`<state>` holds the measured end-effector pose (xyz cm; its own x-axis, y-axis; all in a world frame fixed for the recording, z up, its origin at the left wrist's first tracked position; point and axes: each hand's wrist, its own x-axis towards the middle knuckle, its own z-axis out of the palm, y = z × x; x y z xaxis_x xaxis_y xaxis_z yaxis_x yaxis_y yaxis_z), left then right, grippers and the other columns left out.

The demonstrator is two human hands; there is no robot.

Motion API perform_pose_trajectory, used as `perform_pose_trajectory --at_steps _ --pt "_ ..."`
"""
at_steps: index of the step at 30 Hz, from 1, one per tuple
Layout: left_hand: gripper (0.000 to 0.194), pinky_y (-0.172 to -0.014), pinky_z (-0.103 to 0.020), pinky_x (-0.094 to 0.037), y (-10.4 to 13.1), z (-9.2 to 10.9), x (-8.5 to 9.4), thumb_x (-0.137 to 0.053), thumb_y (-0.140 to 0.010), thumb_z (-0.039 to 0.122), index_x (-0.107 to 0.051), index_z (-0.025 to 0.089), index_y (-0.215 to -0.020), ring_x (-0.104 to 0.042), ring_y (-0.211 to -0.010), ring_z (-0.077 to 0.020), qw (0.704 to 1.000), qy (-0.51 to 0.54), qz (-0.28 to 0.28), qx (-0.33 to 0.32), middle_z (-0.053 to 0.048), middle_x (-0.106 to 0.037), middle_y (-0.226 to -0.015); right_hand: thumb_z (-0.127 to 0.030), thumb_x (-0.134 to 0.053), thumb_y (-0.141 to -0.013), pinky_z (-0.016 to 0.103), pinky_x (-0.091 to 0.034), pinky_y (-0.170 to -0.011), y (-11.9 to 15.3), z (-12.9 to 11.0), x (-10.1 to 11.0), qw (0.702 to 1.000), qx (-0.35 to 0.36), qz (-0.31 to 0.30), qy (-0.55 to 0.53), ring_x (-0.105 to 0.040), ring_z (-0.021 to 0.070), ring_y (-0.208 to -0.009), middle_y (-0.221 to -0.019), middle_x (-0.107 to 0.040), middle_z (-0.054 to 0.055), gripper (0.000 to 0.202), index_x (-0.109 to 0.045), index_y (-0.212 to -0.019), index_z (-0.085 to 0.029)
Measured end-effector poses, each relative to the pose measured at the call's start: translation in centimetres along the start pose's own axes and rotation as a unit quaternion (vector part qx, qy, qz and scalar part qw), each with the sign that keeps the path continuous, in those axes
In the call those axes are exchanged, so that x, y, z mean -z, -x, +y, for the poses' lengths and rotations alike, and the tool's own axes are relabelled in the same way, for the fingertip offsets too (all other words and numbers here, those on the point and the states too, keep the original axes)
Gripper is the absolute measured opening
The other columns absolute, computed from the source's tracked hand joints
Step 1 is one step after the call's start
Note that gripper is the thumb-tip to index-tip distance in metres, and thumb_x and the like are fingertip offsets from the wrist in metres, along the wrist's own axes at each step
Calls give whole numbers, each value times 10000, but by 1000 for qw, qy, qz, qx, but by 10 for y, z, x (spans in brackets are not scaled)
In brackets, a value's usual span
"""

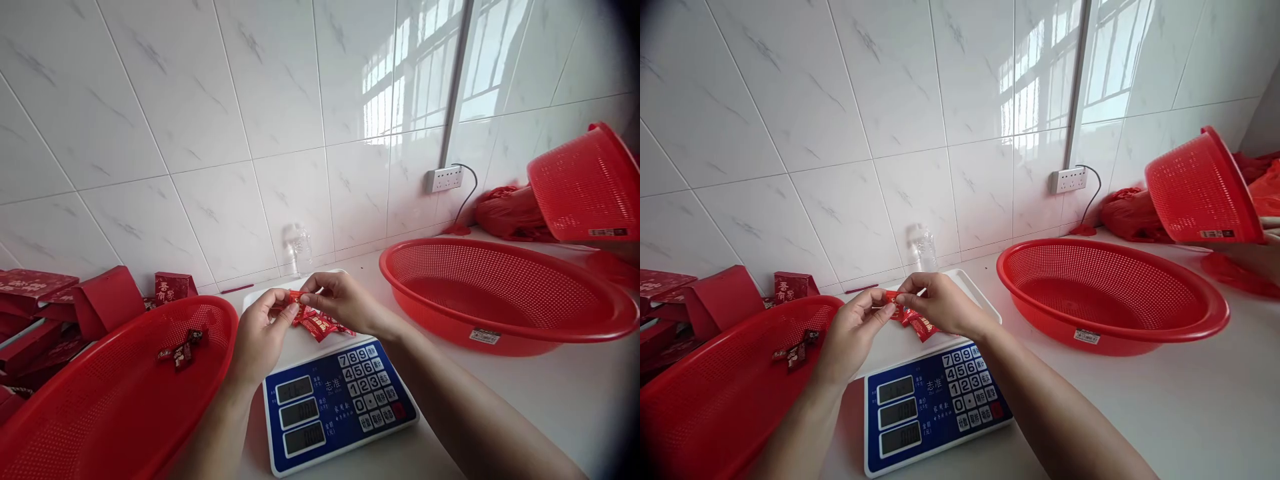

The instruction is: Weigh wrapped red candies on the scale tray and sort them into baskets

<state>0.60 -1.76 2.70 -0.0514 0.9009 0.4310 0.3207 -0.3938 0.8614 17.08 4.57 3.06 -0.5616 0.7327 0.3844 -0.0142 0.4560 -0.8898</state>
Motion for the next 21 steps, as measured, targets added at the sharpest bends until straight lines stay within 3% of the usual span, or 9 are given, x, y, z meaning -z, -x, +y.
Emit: perform_pose_trajectory --at_steps 4,11,17,21 --pt "135 -755 -280 -477 -1 -2 -1 -674 -852 315 -698 198 -790 -630 -780 -181 1000 19 21 -7 -16 -698 -782 -381 -666 -881 295 -519 -637 2 -5 -3 1000 -1 4 -9 -680 155 -696 -769 -733 50 219 -648 -809 -175" --pt "138 -785 -273 -486 -1 -3 -7 -801 -739 322 -725 207 -752 -624 -803 -159 973 220 66 31 -3 -719 -782 -472 -721 -842 257 -480 -536 3 -2 -5 1000 8 -26 -11 -626 128 -645 -795 -698 37 311 -623 -874 -179" --pt "194 -798 -302 -495 -2 -3 -9 -767 -775 374 -742 183 -795 -634 -818 -178 973 225 34 46 -35 -729 -804 -458 -713 -854 272 -492 -586 2 -1 -3 1000 9 -19 -2 -623 127 -646 -775 -711 38 292 -642 -824 -176" --pt "241 -755 -278 -487 -1 -3 -10 -711 -844 420 -716 182 -807 -616 -780 -162 986 163 38 22 -23 -706 -777 -423 -682 -879 269 -498 -585 2 0 -1 999 8 -16 35 -643 133 -646 -779 -727 42 252 -668 -853 -172"
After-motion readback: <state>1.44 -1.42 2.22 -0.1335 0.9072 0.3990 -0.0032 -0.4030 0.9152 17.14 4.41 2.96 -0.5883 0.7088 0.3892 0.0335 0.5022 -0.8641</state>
